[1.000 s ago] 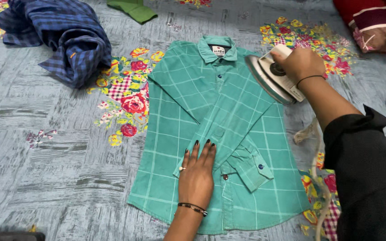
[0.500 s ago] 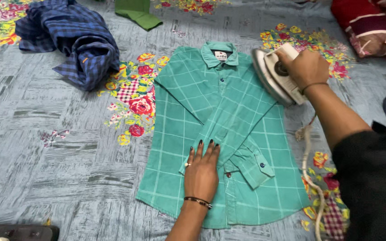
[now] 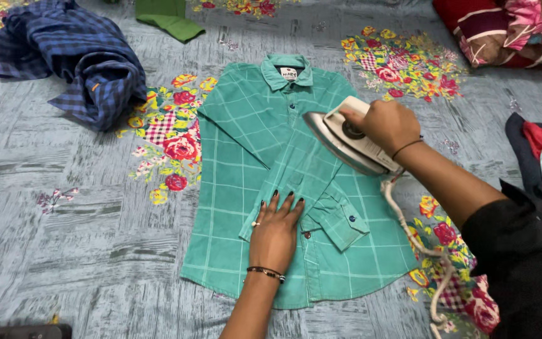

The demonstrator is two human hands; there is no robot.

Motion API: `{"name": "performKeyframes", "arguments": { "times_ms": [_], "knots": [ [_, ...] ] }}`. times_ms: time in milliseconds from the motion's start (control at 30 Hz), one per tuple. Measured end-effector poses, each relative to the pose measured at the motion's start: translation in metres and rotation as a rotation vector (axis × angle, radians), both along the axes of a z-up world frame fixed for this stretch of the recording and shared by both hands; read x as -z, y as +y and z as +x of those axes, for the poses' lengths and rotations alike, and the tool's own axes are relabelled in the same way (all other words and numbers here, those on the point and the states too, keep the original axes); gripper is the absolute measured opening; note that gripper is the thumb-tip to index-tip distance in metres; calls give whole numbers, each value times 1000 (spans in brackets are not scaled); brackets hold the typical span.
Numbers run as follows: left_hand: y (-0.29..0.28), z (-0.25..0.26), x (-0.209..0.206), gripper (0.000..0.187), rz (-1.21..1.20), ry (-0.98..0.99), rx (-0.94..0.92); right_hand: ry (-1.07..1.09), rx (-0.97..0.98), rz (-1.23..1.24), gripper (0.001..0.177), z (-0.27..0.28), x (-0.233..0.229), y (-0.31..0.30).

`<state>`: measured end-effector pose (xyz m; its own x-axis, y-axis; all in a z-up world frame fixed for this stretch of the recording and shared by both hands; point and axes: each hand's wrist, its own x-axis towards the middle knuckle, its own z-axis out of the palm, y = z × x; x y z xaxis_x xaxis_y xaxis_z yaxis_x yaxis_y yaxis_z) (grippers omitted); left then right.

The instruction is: The person irons a green checkered shirt on a bed, smoothing the body and sleeves with an electric iron. After ironing, the person folds the shirt and places it on a stack of other clothes.

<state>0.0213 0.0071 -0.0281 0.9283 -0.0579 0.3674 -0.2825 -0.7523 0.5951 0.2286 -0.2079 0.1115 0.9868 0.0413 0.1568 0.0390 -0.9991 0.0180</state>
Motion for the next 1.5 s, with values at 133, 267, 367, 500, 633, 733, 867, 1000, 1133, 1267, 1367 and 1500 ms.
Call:
{"name": "performKeyframes", "arguments": {
  "times_ms": [133, 267, 367, 500, 633, 733, 867, 1000, 1133, 1267, 1367, 1500],
  "knots": [
    [0, -1, -5, 43, -3, 7, -7, -42, 37, 6, 84, 32, 1, -15],
    [-1, -4, -6, 44, -12, 4, -17, -72, 119, -15, 82, 63, 4, -27],
    [-1, -3, -7, 44, -8, 0, -22, -39, 153, 66, 81, 82, 8, -40],
    [-1, -2, -8, 43, 8, -1, -22, -138, 184, 56, 80, 109, 16, -53],
    [2, -2, -11, 41, -28, -16, -7, -174, 234, 71, 81, 112, 12, -48],
    [4, -4, -13, 31, -126, -45, -34, -153, 133, 79, 79, 78, -3, -33],
    [8, -2, -15, 21, -279, -104, -105, -77, 13, 80, 82, 6, -26, -9],
    [13, 1, -26, 22, -453, -22, -112, 102, -41, 92, 83, -50, -20, 11],
    [11, 58, -46, 27, -339, 24, -150, 129, -83, 67, 87, -66, -9, 14],
    [-2, 196, -60, 42, -45, 75, 182, 100, -99, 88, 83, -69, -13, 14],
    [-18, 286, -38, 73, 197, 512, 382, 130, -87, 127, 82, -68, -17, 17],
    [-27, 355, -1, 93, 381, 863, 486, 194, -127, 99, 80, -70, -18, 23]
  ]
}}
